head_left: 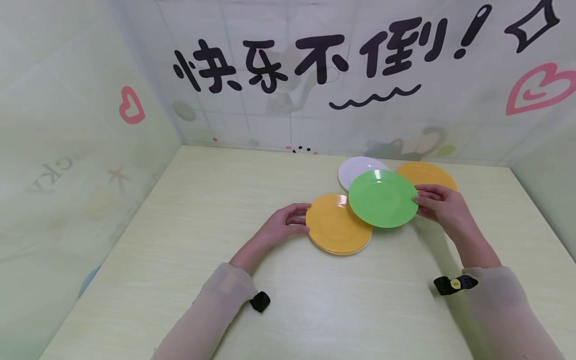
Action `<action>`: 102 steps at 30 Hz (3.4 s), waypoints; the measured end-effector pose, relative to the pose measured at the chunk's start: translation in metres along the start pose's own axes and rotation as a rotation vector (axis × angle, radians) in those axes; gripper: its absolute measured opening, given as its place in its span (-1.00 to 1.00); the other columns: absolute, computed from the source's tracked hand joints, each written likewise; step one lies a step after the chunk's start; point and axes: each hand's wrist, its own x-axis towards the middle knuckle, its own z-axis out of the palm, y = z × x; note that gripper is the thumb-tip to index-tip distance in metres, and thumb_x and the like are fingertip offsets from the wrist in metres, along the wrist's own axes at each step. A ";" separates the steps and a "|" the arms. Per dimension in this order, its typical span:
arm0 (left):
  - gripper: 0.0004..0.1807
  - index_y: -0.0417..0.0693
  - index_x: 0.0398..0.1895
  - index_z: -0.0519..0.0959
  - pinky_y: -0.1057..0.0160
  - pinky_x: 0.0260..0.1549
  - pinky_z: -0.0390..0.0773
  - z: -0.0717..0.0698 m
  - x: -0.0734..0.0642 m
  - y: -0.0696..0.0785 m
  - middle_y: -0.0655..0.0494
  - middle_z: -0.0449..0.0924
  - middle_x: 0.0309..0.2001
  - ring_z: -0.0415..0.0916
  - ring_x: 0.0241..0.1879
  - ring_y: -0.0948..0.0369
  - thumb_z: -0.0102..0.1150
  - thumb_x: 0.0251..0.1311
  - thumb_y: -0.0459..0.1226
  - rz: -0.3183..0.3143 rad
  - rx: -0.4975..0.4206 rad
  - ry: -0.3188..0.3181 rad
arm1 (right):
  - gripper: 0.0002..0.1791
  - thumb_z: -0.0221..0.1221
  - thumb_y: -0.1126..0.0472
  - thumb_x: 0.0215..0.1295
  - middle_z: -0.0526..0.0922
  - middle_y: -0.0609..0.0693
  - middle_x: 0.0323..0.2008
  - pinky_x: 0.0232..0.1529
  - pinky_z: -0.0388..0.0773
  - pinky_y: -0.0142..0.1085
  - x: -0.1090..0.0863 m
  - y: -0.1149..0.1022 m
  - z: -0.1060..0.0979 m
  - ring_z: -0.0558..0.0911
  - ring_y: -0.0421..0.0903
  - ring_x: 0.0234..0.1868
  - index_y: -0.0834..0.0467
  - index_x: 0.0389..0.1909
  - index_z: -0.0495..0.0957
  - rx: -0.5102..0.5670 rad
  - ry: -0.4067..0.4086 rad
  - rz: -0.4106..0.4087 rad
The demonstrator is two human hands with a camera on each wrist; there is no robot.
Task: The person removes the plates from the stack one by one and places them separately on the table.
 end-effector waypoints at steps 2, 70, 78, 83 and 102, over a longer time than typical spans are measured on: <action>-0.38 -0.04 0.30 0.34 0.20 0.13 0.48 0.000 -0.001 0.001 -0.05 0.44 0.21 0.49 0.10 0.05 0.26 0.14 -0.36 -0.001 0.003 0.002 | -0.76 0.18 0.36 0.24 0.66 -0.20 -0.38 -0.32 0.64 -0.44 0.000 0.000 -0.001 0.67 -0.29 -0.40 0.12 -0.08 0.47 0.001 0.010 0.001; -0.38 -0.20 0.32 0.29 0.19 0.10 0.50 -0.001 -0.014 0.026 -0.17 0.40 0.23 0.46 0.13 -0.03 0.21 0.16 -0.41 -0.010 0.014 -0.030 | -0.74 0.22 0.50 0.13 0.69 -0.07 -0.42 -0.36 0.66 -0.39 -0.018 -0.003 -0.068 0.70 -0.18 -0.42 0.09 -0.25 0.61 0.285 0.147 0.006; -0.36 -0.11 0.32 0.31 0.22 0.07 0.53 -0.001 -0.001 0.002 -0.10 0.42 0.23 0.49 0.12 0.02 0.26 0.13 -0.38 -0.005 0.004 -0.014 | -0.74 0.25 0.50 0.09 0.69 -0.06 -0.43 -0.36 0.66 -0.38 -0.020 -0.001 -0.079 0.70 -0.18 -0.43 0.10 -0.27 0.63 0.325 0.203 0.017; -0.37 -0.03 0.29 0.35 0.26 0.04 0.55 0.000 0.000 -0.001 -0.03 0.45 0.20 0.50 0.10 0.07 0.29 0.11 -0.35 -0.001 0.000 -0.004 | -0.74 0.24 0.49 0.10 0.69 -0.06 -0.43 -0.37 0.66 -0.37 -0.022 0.000 -0.085 0.71 -0.17 -0.43 0.11 -0.25 0.61 0.340 0.211 0.020; -0.35 -0.19 0.33 0.27 0.21 0.09 0.52 -0.001 -0.008 0.018 -0.16 0.39 0.24 0.45 0.14 -0.03 0.22 0.14 -0.42 -0.025 -0.003 -0.035 | -0.73 0.27 0.50 0.06 0.67 -0.08 -0.46 -0.41 0.66 -0.39 -0.025 0.000 -0.099 0.70 -0.18 -0.47 0.10 -0.28 0.61 0.376 0.314 0.018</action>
